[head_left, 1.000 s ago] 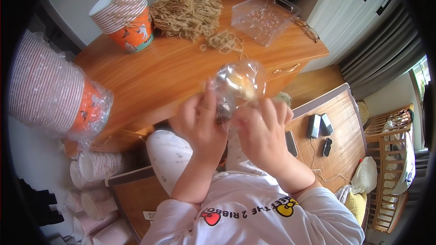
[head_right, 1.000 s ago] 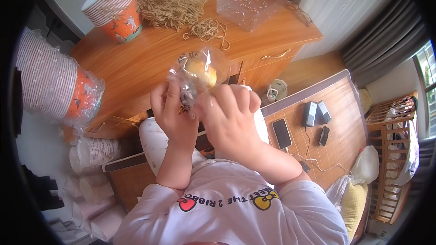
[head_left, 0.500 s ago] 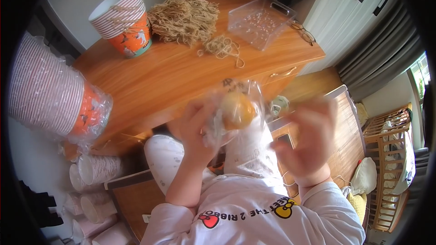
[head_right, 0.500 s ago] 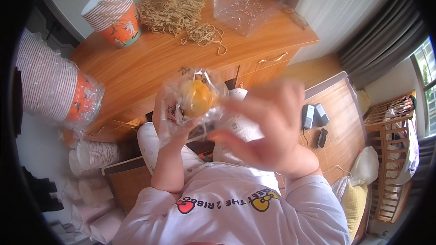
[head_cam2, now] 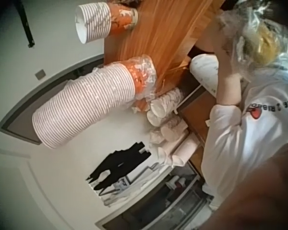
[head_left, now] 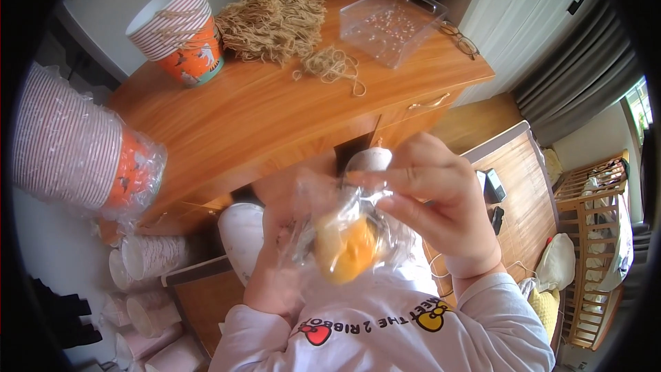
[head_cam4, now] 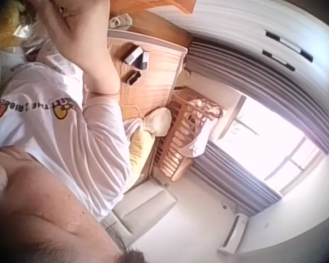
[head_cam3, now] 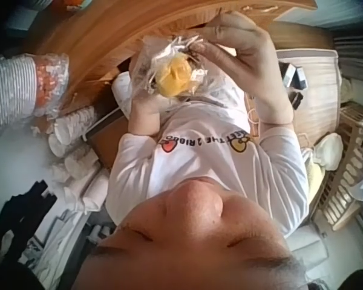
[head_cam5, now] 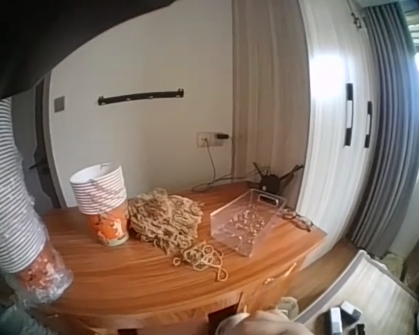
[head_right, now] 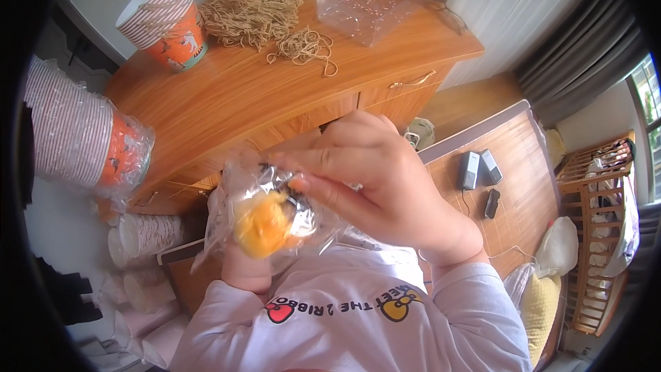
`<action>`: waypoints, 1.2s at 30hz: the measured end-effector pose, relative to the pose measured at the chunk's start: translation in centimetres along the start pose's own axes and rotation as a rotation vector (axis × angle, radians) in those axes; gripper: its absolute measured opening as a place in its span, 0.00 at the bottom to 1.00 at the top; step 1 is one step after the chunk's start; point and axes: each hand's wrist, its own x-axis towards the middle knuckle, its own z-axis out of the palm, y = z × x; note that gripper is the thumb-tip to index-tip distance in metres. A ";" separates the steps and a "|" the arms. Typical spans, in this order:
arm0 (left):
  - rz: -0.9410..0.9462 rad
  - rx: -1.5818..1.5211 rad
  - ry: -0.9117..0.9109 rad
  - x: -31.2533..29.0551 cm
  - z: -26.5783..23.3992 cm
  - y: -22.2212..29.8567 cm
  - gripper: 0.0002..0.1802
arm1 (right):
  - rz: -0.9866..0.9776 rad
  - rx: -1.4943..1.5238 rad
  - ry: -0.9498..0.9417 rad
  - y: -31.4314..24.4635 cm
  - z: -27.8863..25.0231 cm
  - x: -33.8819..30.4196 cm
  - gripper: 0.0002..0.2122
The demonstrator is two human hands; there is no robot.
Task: Threading twine handles through pre-drilled holes in the rims of paper buckets for packaging.
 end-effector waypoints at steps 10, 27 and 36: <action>0.173 -0.080 -0.400 -1.7 3.0 1.1 0.05 | -0.010 0.038 -0.174 -0.8 -0.8 -0.9 0.08; 0.412 0.483 -0.690 -4.6 3.7 5.2 0.10 | -0.224 -0.086 0.096 -2.9 0.1 -3.6 0.16; 0.843 0.848 -0.838 -0.8 2.2 5.4 0.08 | -0.260 -0.015 -0.009 -1.7 -0.5 -3.4 0.16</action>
